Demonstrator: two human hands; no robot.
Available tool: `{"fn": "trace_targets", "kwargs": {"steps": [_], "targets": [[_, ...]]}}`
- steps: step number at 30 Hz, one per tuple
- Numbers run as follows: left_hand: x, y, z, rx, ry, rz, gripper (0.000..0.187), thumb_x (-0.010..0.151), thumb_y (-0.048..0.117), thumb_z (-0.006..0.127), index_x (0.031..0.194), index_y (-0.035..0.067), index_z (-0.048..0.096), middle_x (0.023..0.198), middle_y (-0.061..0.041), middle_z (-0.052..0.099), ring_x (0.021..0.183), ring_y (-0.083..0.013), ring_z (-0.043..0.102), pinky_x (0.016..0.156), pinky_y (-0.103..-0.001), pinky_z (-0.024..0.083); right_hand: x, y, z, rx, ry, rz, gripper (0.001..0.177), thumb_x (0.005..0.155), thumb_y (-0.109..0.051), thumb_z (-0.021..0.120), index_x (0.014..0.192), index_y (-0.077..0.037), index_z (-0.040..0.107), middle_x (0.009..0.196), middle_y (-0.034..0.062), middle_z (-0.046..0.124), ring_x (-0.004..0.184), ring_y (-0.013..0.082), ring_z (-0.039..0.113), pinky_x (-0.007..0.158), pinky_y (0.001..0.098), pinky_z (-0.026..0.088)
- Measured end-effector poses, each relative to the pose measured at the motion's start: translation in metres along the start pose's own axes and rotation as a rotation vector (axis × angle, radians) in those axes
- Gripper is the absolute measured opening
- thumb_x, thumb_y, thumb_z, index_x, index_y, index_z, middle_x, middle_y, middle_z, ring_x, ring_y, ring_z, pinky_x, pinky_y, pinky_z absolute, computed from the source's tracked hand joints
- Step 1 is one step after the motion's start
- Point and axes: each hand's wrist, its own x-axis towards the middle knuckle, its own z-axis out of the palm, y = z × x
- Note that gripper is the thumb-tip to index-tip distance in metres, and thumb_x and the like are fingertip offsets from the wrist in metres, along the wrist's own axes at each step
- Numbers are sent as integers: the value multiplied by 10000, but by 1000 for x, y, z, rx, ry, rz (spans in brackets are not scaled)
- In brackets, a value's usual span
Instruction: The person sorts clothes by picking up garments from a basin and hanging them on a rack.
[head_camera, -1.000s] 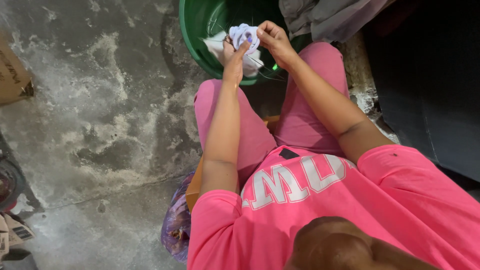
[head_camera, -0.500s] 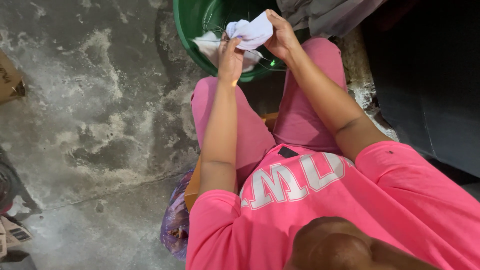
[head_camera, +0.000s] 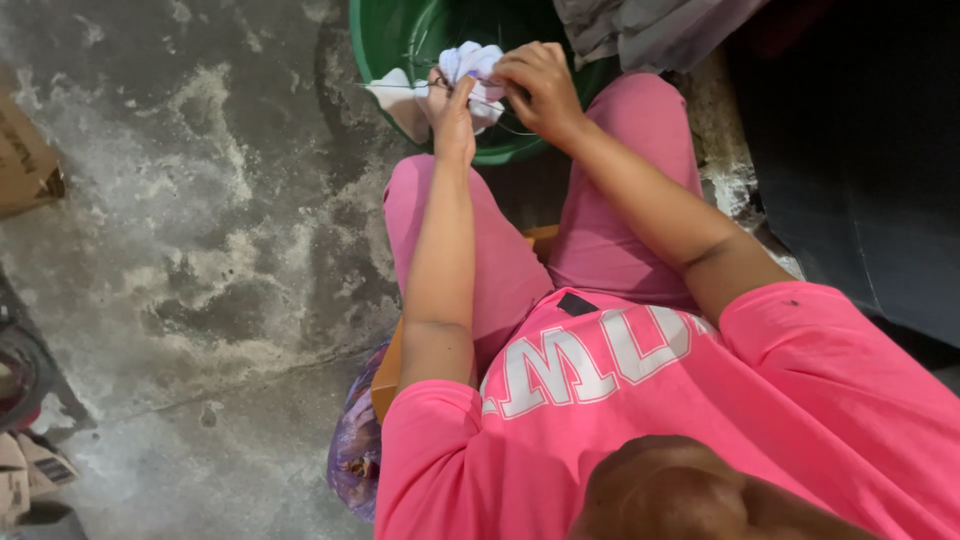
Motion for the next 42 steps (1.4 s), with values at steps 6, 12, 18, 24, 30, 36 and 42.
{"fn": "trace_targets", "kwargs": {"steps": [6,12,18,24,30,36,42], "targets": [[2,3,-2,42,51,31,337,954,-32,686,1243,1,516,1182,-107,623,1063,-185,627,967,-342,505,8,-1,9,-188,30,-45,292,851,-151,879,1100,-128,727,1168,-4,714,1056,226,603,910,409,390],[-5,15,11,134,16,29,343,950,-19,687,1249,-13,519,1187,-106,627,1073,-174,615,981,-324,492,-4,6,20,-190,43,35,326,822,-113,877,1116,-109,736,1086,25,656,1008,234,580,843,404,381],[-10,14,14,120,10,59,335,952,-3,682,1249,-17,527,1179,-121,632,1068,-189,622,984,-340,488,-16,8,29,-143,60,94,270,844,-46,847,1031,-116,665,1071,19,612,1005,229,584,867,397,395],[-10,20,15,168,24,72,347,956,10,676,1270,-30,534,1200,-121,632,1091,-186,614,1002,-332,480,-13,-4,22,-216,74,60,321,814,-110,884,1088,-132,719,1112,22,619,977,227,570,841,408,390],[-12,15,16,207,-19,59,365,946,20,693,1271,-17,532,1188,-108,626,1082,-182,604,990,-329,477,-30,23,34,-87,49,197,249,813,-114,897,987,-113,718,1009,39,610,976,253,594,811,399,396],[4,5,-10,110,78,48,320,937,23,695,1213,-3,536,1117,-120,640,978,-206,639,876,-359,522,-51,59,66,378,-8,453,221,949,-108,840,945,-43,630,924,43,568,809,167,595,704,303,479],[13,17,-30,149,236,135,306,933,42,733,1180,-24,565,1120,-124,654,1007,-211,647,915,-346,522,-51,116,57,1287,181,714,112,1062,-197,713,1041,-98,666,1003,21,680,951,141,667,895,333,545]]}}
